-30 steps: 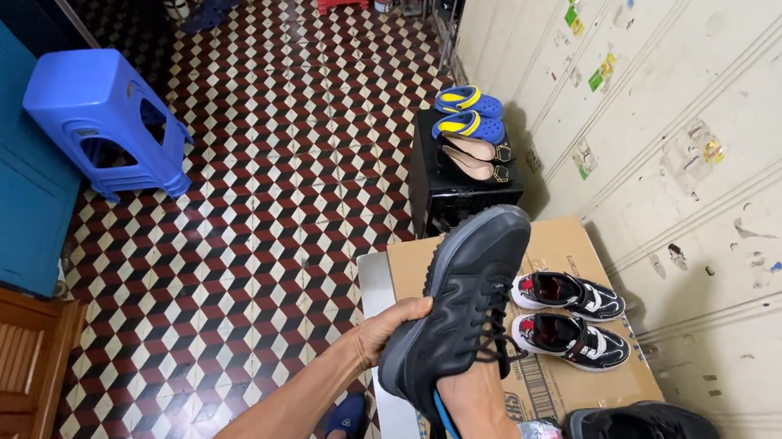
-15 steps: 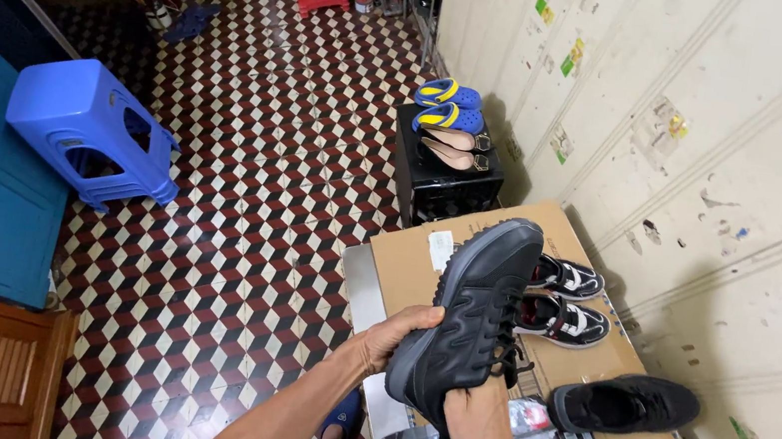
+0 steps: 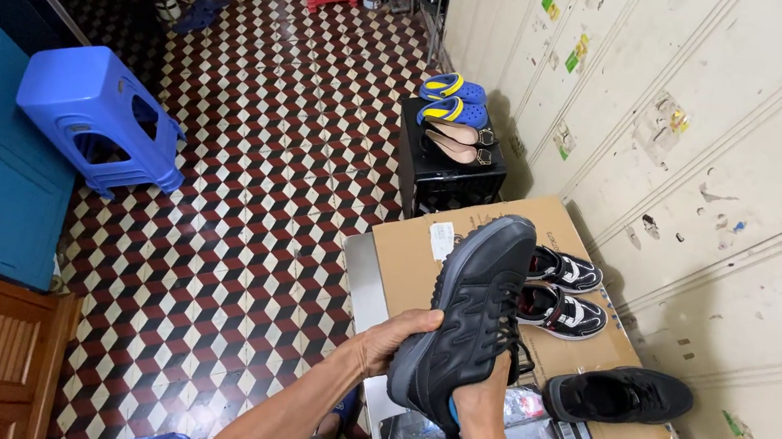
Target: Brushing the exterior of a black shoe and inserting a new blue insole
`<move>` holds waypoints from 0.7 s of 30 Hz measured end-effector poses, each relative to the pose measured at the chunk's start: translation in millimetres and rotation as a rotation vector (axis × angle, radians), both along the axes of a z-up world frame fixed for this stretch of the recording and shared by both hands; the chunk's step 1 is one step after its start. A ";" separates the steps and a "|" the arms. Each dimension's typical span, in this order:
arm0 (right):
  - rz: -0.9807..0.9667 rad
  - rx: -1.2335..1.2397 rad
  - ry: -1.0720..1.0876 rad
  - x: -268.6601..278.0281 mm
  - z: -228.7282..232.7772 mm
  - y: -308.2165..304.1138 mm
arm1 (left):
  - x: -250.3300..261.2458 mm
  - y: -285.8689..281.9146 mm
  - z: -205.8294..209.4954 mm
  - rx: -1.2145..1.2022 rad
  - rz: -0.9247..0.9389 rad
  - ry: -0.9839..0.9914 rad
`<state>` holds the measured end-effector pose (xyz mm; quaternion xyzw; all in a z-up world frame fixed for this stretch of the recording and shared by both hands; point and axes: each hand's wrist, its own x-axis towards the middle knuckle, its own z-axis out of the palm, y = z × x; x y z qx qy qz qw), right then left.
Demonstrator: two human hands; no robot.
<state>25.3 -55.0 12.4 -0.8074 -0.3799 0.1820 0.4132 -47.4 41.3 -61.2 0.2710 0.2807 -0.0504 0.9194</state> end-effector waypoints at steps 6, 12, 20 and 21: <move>0.009 -0.045 -0.033 -24.8 40.0 15.6 | -4.6 2.3 14.0 -0.011 -0.014 0.034; -0.038 -0.114 -0.051 -32.2 43.2 7.2 | 3.6 10.7 -18.2 -0.056 -0.041 0.063; -0.106 -0.184 -0.078 -35.2 48.6 -0.2 | 25.7 41.8 -44.4 -0.289 0.107 -0.112; -0.114 -0.186 -0.078 -39.9 60.7 -2.3 | 25.3 40.6 -30.7 -0.290 0.099 -0.110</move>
